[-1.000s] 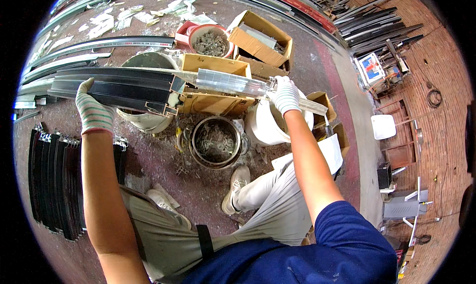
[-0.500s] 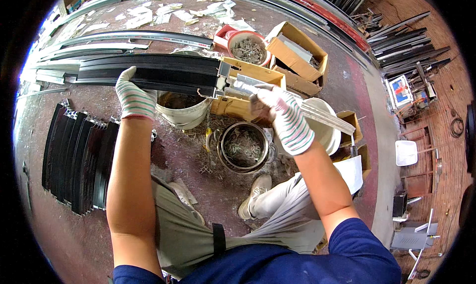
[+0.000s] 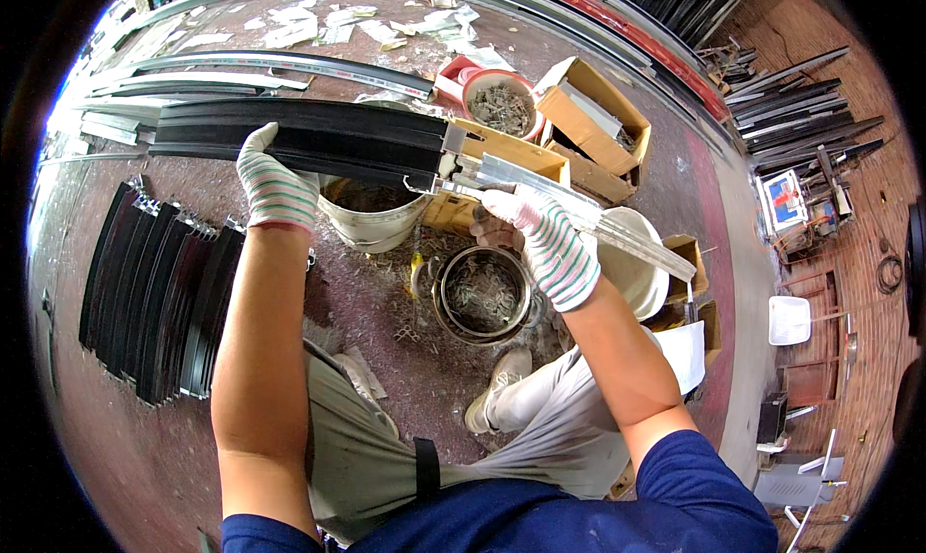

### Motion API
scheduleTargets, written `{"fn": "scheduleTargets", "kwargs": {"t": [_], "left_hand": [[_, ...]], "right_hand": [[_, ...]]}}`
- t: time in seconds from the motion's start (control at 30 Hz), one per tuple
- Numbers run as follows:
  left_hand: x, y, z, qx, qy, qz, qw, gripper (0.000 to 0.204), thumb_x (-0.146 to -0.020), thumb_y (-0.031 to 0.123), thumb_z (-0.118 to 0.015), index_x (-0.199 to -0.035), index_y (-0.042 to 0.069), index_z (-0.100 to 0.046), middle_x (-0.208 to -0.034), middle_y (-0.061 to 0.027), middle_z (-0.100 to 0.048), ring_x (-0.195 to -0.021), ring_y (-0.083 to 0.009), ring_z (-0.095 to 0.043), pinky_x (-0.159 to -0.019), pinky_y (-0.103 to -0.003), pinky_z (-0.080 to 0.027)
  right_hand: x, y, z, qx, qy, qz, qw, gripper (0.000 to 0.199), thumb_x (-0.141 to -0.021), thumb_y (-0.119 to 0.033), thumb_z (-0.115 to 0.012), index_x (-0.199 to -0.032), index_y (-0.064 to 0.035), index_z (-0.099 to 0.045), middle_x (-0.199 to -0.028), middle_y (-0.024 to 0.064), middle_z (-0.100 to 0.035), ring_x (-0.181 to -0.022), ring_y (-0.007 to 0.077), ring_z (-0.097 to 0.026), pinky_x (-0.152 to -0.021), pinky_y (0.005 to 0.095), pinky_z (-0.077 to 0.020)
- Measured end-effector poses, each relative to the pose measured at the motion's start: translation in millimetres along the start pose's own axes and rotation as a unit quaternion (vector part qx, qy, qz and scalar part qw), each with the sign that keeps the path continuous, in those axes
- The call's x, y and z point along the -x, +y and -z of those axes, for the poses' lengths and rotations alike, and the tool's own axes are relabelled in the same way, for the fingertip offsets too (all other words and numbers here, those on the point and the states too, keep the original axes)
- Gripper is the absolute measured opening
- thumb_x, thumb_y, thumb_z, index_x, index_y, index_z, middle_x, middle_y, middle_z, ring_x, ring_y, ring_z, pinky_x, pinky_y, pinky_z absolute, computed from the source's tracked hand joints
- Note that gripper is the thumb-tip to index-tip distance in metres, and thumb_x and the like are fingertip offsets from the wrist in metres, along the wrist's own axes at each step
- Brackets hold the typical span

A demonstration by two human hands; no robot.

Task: The person sits on the floor and assembles black metal frame profiles by inserting small metal clips into the profile ends. They repeatedly pick up profiles, insert clips, and place the finished pieces onto a growing stack on the floor.

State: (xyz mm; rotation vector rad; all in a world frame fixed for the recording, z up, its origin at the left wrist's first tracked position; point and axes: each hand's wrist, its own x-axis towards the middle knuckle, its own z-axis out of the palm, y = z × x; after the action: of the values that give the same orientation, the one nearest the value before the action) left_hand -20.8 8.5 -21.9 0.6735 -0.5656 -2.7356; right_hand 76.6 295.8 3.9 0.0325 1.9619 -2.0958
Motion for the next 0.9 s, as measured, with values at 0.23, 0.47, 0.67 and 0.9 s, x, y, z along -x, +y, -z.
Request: {"fn": "scheduleTargets", "kwargs": {"t": [0.23, 0.47, 0.67, 0.9], "left_hand": [[-14.3, 6.4, 11.3, 0.010, -0.004, -0.019, 1.000, 0.026, -0.081, 0.015, -0.059, -0.103, 0.001, -0.063, -0.100, -0.0138, -0.067, -0.093, -0.0319, -0.066, -0.091, -0.048, -0.054], [-19.6, 17.8, 19.5, 0.009, -0.026, -0.026, 0.999, 0.025, -0.082, 0.014, -0.060, -0.104, 0.003, -0.059, -0.104, -0.0115, -0.064, -0.093, -0.0258, -0.064, -0.088, -0.042, -0.054], [-11.4, 18.1, 14.7, 0.007, -0.010, -0.020, 1.000, 0.023, -0.083, 0.014, -0.058, -0.103, 0.003, -0.059, -0.104, -0.0131, -0.064, -0.095, -0.0278, -0.063, -0.094, -0.045, -0.051], [-6.3, 35.2, 12.7, 0.024, 0.006, -0.030, 0.999, 0.027, -0.084, 0.015, -0.054, -0.107, 0.001, -0.060, -0.104, -0.0147, -0.066, -0.093, -0.0319, -0.066, -0.088, -0.049, -0.056]], "right_hand": [[3.6, -9.5, -18.7, 0.018, 0.002, -0.014, 1.000, 0.043, -0.085, -0.038, -0.070, -0.112, -0.0049, -0.064, -0.093, 0.0037, -0.067, -0.075, 0.0102, -0.063, -0.068, 0.0241, -0.0521], [-9.4, -9.0, -18.2, 0.077, -0.021, -0.035, 0.996, 0.042, -0.087, -0.039, -0.070, -0.111, -0.0047, -0.066, -0.090, 0.0030, -0.067, -0.074, 0.0108, -0.062, -0.068, 0.0246, -0.0522], [-4.7, -6.4, -39.7, 0.100, -0.015, -0.015, 0.995, 0.053, -0.090, -0.050, -0.066, -0.112, -0.0017, -0.066, -0.088, 0.0022, -0.065, -0.076, 0.0103, -0.058, -0.072, 0.0277, -0.0502], [-9.3, 7.0, -37.2, 0.036, 0.058, 0.167, 0.984, 0.059, -0.101, -0.045, -0.048, -0.141, -0.0012, -0.045, -0.115, 0.0097, -0.065, -0.108, 0.0172, -0.061, -0.100, 0.0326, -0.0455]]}}
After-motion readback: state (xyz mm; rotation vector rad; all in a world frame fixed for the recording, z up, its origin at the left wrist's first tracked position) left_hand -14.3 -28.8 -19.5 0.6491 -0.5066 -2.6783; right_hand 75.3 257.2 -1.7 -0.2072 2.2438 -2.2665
